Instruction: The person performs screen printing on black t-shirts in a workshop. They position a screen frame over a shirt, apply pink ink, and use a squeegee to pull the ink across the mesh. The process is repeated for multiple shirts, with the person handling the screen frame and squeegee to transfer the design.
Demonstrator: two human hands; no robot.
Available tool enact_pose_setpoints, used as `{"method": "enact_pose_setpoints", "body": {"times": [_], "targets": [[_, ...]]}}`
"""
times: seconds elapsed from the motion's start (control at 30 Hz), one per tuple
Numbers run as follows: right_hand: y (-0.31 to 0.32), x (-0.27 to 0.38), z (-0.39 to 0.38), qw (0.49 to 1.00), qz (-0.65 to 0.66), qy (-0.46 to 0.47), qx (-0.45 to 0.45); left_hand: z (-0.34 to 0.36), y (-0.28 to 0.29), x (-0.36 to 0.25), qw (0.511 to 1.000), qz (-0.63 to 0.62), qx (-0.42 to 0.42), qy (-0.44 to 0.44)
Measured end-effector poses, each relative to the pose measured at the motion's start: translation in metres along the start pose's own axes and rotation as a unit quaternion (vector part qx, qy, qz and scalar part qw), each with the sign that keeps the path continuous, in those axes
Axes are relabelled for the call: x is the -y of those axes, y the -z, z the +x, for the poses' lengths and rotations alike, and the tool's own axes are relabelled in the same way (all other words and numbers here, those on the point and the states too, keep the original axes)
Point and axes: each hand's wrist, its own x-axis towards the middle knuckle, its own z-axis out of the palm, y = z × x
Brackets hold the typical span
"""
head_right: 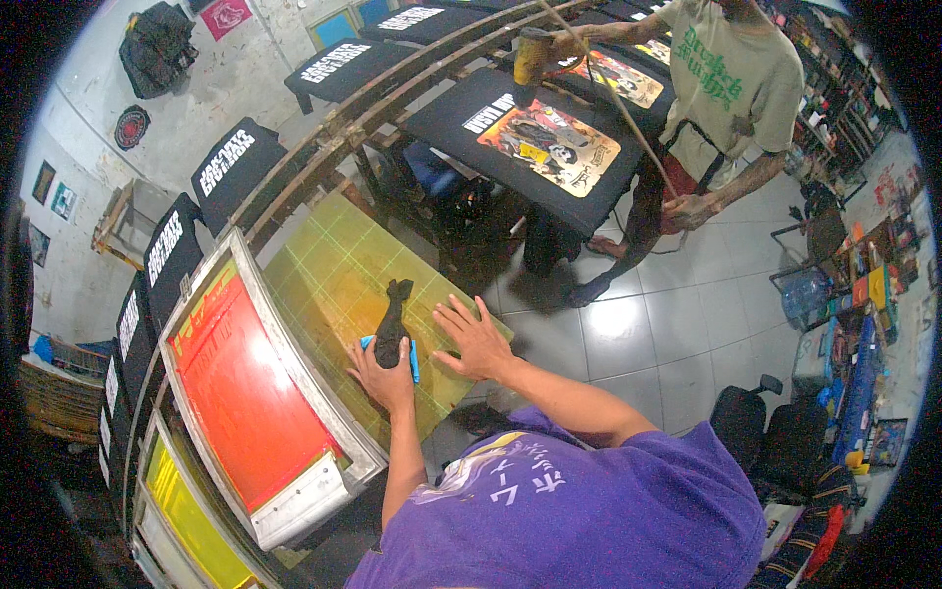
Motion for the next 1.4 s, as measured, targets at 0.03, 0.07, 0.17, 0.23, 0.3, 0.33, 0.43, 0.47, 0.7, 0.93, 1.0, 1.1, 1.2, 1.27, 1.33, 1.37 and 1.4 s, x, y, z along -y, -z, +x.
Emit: {"method": "enact_pose_setpoints", "body": {"times": [0.03, 0.07, 0.17, 0.23, 0.3, 0.33, 0.43, 0.47, 0.7, 0.93, 1.0, 1.1, 1.2, 1.27, 1.33, 1.37, 1.4], "targets": [[0.0001, 0.0001, -0.0001, 1.000, 0.002, -0.001, 0.001, 0.0000, 0.0001, 0.0000, 1.000, -0.003, 0.000, -0.001], [0.0001, 0.0002, -0.0002, 1.000, 0.002, -0.003, 0.002, 0.0000, 0.0003, 0.0000, 1.000, -0.004, 0.000, -0.001], [-0.0002, 0.0003, -0.0003, 1.000, 0.000, -0.002, 0.002, -0.0002, 0.0012, -0.0005, 1.000, -0.007, 0.001, -0.002], [-0.0007, 0.0005, -0.0003, 1.000, 0.000, -0.002, 0.001, -0.0004, 0.0019, -0.0008, 1.000, -0.007, 0.003, 0.000], [-0.0012, 0.0003, 0.0001, 1.000, -0.001, 0.000, -0.001, -0.0001, 0.0021, -0.0009, 1.000, -0.006, 0.001, -0.002], [-0.0013, 0.0000, 0.0002, 1.000, -0.001, 0.001, -0.002, -0.0001, 0.0021, -0.0009, 1.000, -0.007, 0.002, 0.001], [-0.0016, -0.0007, 0.0003, 1.000, 0.001, 0.003, -0.004, 0.0000, 0.0009, -0.0005, 1.000, -0.008, -0.002, 0.000], [-0.0016, -0.0010, 0.0002, 1.000, 0.003, 0.003, -0.004, 0.0003, 0.0004, -0.0003, 1.000, -0.007, -0.001, 0.001], [-0.0021, -0.0012, -0.0008, 1.000, 0.008, 0.002, -0.006, -0.0007, 0.0003, -0.0002, 1.000, -0.009, -0.004, -0.004], [-0.0034, -0.0022, -0.0014, 1.000, 0.010, 0.003, -0.008, -0.0005, 0.0005, 0.0001, 1.000, -0.009, -0.001, -0.006], [-0.0043, -0.0024, -0.0013, 1.000, 0.011, 0.002, -0.008, -0.0008, -0.0001, 0.0009, 1.000, -0.005, -0.004, -0.008], [-0.0053, -0.0031, -0.0016, 1.000, 0.010, 0.003, -0.010, -0.0011, -0.0013, 0.0022, 1.000, -0.008, -0.003, -0.005], [-0.0060, -0.0038, -0.0017, 1.000, 0.009, 0.002, -0.002, -0.0012, -0.0020, 0.0034, 1.000, -0.005, 0.001, -0.001], [-0.0067, -0.0040, -0.0018, 1.000, 0.005, -0.001, 0.011, -0.0009, -0.0023, 0.0038, 1.000, 0.005, 0.007, 0.001], [-0.0074, -0.0039, -0.0017, 1.000, 0.007, 0.001, 0.011, -0.0005, -0.0025, 0.0036, 1.000, 0.019, 0.010, 0.003], [-0.0077, -0.0038, -0.0018, 1.000, 0.006, -0.001, 0.015, -0.0004, -0.0023, 0.0034, 1.000, 0.028, 0.012, 0.004], [-0.0080, -0.0039, -0.0018, 1.000, 0.006, 0.002, 0.011, -0.0003, -0.0023, 0.0031, 0.999, 0.037, 0.014, 0.004]]}}
